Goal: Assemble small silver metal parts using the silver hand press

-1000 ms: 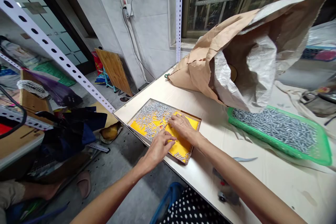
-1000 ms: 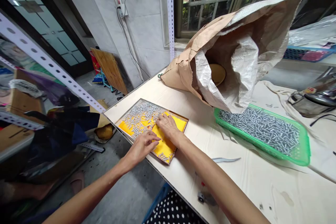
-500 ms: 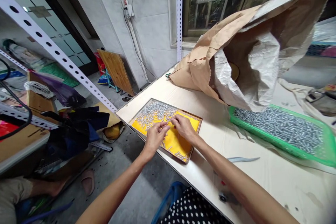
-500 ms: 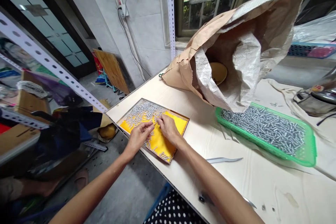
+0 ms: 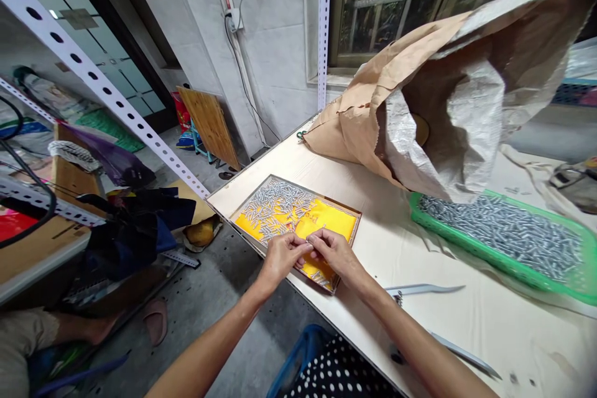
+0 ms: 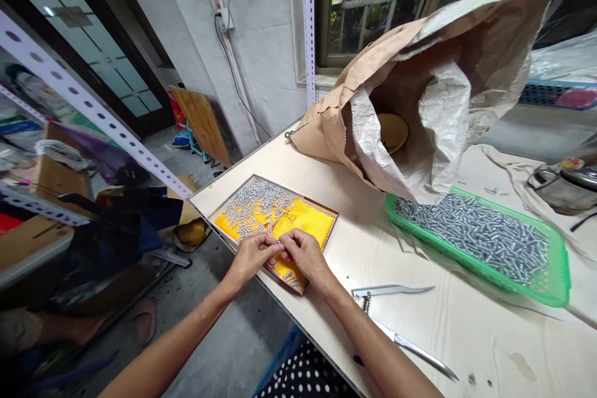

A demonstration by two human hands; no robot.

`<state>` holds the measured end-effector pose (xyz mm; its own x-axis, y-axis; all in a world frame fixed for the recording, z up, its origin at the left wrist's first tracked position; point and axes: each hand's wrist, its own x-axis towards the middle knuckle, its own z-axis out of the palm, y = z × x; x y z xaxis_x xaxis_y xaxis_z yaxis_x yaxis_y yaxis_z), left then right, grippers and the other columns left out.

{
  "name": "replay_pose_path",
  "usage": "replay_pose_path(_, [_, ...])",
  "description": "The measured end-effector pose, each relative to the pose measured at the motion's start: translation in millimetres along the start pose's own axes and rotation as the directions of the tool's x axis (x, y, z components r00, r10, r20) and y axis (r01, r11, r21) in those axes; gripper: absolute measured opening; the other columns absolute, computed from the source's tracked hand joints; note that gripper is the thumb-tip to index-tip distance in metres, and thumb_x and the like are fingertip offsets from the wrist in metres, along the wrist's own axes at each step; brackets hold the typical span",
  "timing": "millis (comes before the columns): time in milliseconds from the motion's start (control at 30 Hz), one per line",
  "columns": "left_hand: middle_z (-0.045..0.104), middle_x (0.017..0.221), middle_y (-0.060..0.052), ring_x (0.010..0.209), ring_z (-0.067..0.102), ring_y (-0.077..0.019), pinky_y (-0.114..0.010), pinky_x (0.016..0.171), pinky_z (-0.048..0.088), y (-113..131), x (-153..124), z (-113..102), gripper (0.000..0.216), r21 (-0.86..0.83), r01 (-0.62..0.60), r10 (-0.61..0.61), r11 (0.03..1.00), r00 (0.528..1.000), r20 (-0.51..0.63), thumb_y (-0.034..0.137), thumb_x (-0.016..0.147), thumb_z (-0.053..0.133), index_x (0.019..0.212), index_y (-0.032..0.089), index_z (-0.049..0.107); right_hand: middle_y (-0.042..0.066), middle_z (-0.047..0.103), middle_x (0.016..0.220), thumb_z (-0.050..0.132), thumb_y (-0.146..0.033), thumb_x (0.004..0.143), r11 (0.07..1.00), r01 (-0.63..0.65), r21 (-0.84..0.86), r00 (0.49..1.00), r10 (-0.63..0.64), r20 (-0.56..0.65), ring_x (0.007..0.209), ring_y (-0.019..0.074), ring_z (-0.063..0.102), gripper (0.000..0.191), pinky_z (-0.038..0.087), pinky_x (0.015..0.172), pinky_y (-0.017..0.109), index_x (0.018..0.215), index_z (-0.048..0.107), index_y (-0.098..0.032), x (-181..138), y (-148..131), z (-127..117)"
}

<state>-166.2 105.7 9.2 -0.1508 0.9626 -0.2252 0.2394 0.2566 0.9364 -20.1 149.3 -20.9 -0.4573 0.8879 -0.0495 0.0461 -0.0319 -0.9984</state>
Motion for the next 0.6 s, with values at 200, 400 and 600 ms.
replay_pose_path(200, [0.064, 0.051, 0.001, 0.047, 0.060, -0.0124, -0.021, 0.050, 0.046, 3, 1, 1, 0.023, -0.024, -0.011, 0.011, 1.000, 1.000, 0.019, 0.038, 0.072, 0.069, 0.071, 0.016, 0.066, -0.002, 0.059, 0.059, 0.059, -0.049, 0.080, 1.000, -0.007, -0.026, 0.999, 0.006, -0.048, 0.055, 0.0118, 0.051, 0.031, 0.040, 0.055, 0.025, 0.072, 0.059, -0.019, 5, 2, -2])
replay_pose_path(400, [0.065, 0.052, -0.001, 0.048, 0.061, -0.0121, -0.021, 0.051, 0.047, 8, 7, 7, 0.032, -0.145, 0.034, -0.026, 0.989, 0.998, 0.057, 0.045, 0.069, 0.073, 0.073, 0.014, 0.065, -0.002, 0.060, 0.060, 0.055, -0.042, 0.082, 0.990, -0.006, -0.139, 0.987, -0.017, -0.162, 0.054, 0.0126, 0.052, 0.025, 0.040, 0.055, 0.025, 0.070, 0.057, -0.020, 8, -5, -3])
replay_pose_path(600, [0.066, 0.059, -0.002, 0.053, 0.062, -0.0116, -0.021, 0.056, 0.050, 8, 10, 13, 0.042, -0.294, 0.080, -0.070, 0.953, 0.997, 0.043, 0.048, 0.065, 0.077, 0.082, 0.012, 0.065, -0.001, 0.062, 0.064, 0.053, -0.040, 0.083, 0.974, 0.004, -0.226, 0.950, -0.074, -0.303, 0.059, 0.0139, 0.055, 0.024, 0.040, 0.057, 0.026, 0.069, 0.056, -0.020, 8, -10, 1])
